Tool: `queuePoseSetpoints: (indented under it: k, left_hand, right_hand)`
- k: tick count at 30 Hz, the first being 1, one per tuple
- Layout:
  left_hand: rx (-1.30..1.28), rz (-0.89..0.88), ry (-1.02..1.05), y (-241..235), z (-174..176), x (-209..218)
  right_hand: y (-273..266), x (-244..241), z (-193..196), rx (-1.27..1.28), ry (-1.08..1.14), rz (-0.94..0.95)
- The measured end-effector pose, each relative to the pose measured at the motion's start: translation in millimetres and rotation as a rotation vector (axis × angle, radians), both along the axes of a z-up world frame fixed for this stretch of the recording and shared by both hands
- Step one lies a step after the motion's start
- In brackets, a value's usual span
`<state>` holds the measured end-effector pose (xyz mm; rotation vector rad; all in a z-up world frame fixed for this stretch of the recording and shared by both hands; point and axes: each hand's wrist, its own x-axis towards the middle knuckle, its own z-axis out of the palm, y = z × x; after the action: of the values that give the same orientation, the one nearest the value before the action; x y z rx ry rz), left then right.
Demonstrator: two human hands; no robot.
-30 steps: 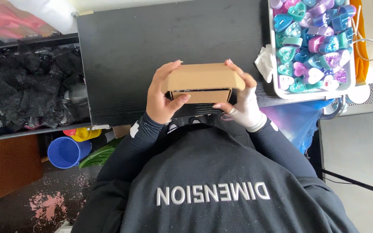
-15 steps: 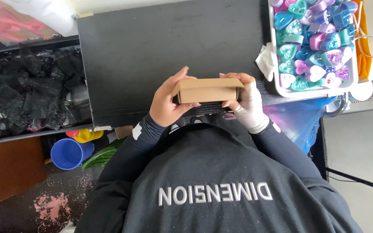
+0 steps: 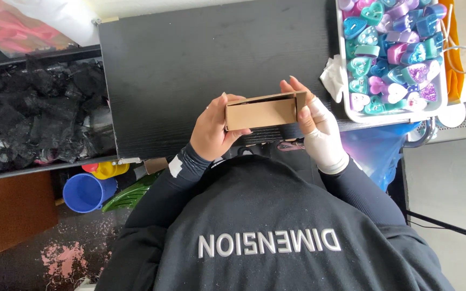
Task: The person wipes a table, fills a cardboard box with shredded paper, and wipes several heart-shaped soaps before placing them into small black bags. They put the bags into the box, close it, and tie a pink ribbon around the outside.
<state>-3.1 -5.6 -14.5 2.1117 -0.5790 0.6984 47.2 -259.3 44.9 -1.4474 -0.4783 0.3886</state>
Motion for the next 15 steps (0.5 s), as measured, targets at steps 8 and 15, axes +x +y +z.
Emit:
queuePoseSetpoints:
  k: [8, 15]
  left_hand:
    - [-0.202, -0.088, 0.163, 3.0, 5.2, -4.0]
    - [-0.138, -0.106, 0.140, 3.4, 6.1, -1.1]
  right_hand:
    - [-6.3, -1.6, -10.0, 0.020, -0.070, 0.071]
    - [-9.7, -1.6, -17.3, 0.025, -0.053, 0.087]
